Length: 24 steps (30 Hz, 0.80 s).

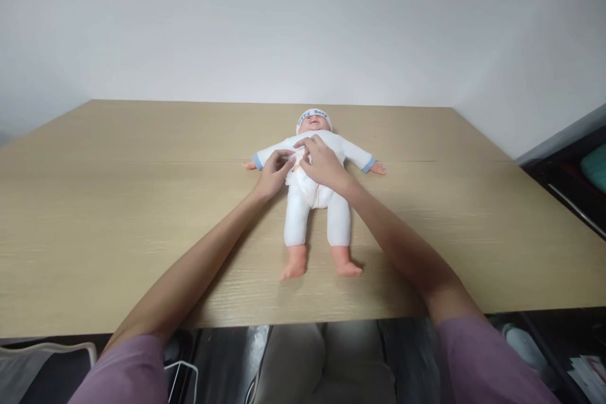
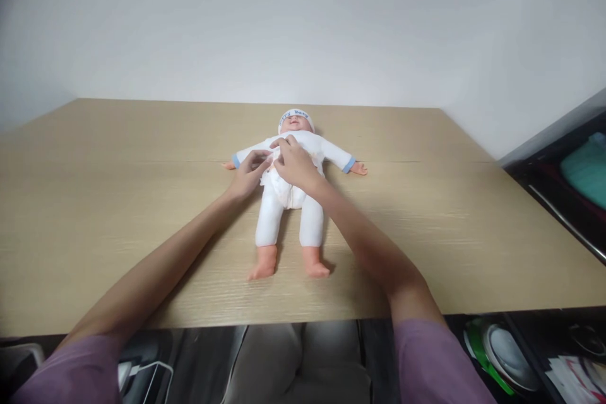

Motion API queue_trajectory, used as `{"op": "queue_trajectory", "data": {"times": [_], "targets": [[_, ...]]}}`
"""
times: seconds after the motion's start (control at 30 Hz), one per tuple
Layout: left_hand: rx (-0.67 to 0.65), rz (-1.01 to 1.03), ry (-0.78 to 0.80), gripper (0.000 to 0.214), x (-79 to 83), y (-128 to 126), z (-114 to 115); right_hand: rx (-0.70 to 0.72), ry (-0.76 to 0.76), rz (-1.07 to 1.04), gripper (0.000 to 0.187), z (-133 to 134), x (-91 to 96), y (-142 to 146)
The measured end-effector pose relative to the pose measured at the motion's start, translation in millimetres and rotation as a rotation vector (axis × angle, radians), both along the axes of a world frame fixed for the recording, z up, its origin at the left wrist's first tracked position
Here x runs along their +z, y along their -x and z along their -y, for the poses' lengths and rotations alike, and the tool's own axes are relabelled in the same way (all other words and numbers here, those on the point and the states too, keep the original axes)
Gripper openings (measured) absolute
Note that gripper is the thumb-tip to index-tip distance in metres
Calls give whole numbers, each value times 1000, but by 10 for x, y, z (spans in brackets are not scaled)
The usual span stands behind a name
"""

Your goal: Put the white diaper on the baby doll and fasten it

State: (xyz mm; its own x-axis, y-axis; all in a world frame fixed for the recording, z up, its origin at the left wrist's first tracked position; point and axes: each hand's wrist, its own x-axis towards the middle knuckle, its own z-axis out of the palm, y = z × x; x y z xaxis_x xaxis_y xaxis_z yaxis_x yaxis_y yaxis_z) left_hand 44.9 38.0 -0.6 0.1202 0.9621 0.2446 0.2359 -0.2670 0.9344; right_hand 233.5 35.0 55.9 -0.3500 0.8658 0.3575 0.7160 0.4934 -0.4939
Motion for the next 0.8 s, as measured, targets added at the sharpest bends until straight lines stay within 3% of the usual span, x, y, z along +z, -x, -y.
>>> {"op": "queue_trajectory", "data": {"times": [0.07, 0.17, 0.27, 0.37, 0.43, 0.5, 0.6, 0.8], "targets": [[90, -37, -40, 44, 71, -11, 103, -36, -51, -22, 45, 58, 41, -4], [180, -142, -224, 32, 253, 1, 423, -99, -169, -69, 41, 285, 160, -64], [-61, -315, -343, 32, 424, 43, 854, -100, -189, -151, 24, 700, 258, -209], [-343, -542, -300, 38, 474, 65, 1200, 112, -34, -189, 11, 1150, 205, -432], [-367, -626, -230, 44, 436, 47, 1316, 246, 106, -147, 13, 1354, 73, -589], [-303, -625, -161, 46, 368, 6, 1340, 236, 180, -114, 12, 1436, -93, -716], [-174, -608, -133, 35, 271, -69, 1262, 55, 173, -132, 10, 1378, -283, -803], [-80, -718, -168, 40, 184, -181, 1087, -52, 50, 35, 11, 1264, -377, -659]]}}
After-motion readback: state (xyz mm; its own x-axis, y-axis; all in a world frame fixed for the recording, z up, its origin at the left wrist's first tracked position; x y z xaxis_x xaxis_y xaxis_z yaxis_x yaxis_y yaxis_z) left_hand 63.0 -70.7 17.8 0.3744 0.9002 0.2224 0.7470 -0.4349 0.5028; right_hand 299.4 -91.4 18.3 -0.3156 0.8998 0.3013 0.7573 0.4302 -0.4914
